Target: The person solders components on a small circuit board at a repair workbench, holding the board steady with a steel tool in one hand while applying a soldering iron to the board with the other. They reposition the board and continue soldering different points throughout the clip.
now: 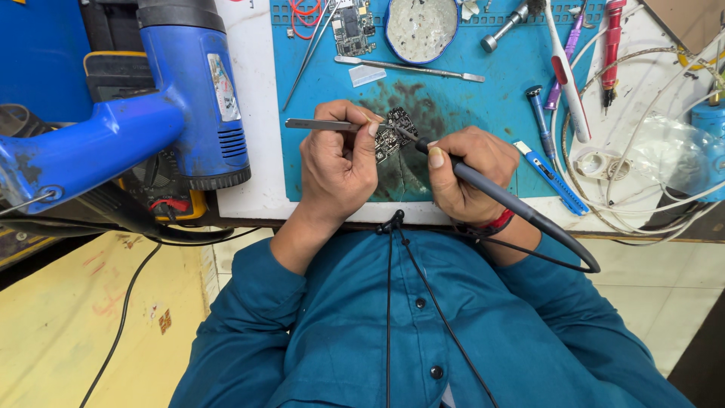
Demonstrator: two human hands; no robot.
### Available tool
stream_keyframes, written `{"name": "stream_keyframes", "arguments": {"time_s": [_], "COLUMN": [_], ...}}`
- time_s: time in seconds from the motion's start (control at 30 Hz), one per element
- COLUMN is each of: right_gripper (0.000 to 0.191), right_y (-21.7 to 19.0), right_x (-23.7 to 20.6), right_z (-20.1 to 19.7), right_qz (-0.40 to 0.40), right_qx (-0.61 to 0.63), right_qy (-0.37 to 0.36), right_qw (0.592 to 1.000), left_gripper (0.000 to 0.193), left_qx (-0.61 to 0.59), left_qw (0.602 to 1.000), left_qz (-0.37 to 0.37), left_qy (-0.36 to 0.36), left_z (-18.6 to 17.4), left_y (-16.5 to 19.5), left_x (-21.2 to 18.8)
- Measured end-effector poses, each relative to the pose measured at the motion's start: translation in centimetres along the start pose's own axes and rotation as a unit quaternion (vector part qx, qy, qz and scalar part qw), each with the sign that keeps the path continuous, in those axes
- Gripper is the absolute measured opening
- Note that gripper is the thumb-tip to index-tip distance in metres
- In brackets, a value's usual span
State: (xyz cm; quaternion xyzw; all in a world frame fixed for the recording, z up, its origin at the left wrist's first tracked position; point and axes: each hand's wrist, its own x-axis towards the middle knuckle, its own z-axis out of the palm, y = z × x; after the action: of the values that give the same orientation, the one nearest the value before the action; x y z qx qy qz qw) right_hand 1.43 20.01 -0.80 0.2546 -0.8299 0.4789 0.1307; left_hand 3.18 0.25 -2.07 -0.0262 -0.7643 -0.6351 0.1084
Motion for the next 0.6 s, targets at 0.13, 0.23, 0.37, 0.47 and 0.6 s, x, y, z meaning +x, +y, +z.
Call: {"name": "stream_keyframes", "arguments": {"time_s": [0.13, 0.23, 0.37, 0.47, 0.6], "right_gripper": [0.009, 0.009, 0.010, 0.010, 0.009], "right_y": [0.09, 0.15, -0.01, -0.03, 0.04], "right_x": [-0.02, -0.04, -0.16, -0.12, 0.01], "right_z": [0.08, 0.10, 0.03, 0.06, 0.13], "right_qz": [-0.001, -0.003, 0.010, 0.010, 0.001], "right_qx": [0.007, 0.000, 0.000, -0.003, 0.000], "right_qy": [0.005, 0.002, -0.001, -0.003, 0.002], "right_qw": [1.000, 1.000, 1.000, 1.000, 1.000], "left_gripper": [0.018, 0.018, 0.018, 0.018, 0.018], "left_qx": [0.003, 0.001, 0.005, 0.005, 0.003], "left_qw": [1.000, 1.000, 1.000, 1.000, 1.000], "left_qz": [-0.016, -0.017, -0.006, -0.004, -0.009], "left_qy": [-0.001, -0.001, -0.004, -0.003, -0.003], "left_z": [0.01, 0.00, 0.01, -0.03, -0.05], "left_y": [0.01, 0.04, -0.04, -0.07, -0.11], "left_x": [0.04, -0.02, 0.06, 0.02, 0.03]}}
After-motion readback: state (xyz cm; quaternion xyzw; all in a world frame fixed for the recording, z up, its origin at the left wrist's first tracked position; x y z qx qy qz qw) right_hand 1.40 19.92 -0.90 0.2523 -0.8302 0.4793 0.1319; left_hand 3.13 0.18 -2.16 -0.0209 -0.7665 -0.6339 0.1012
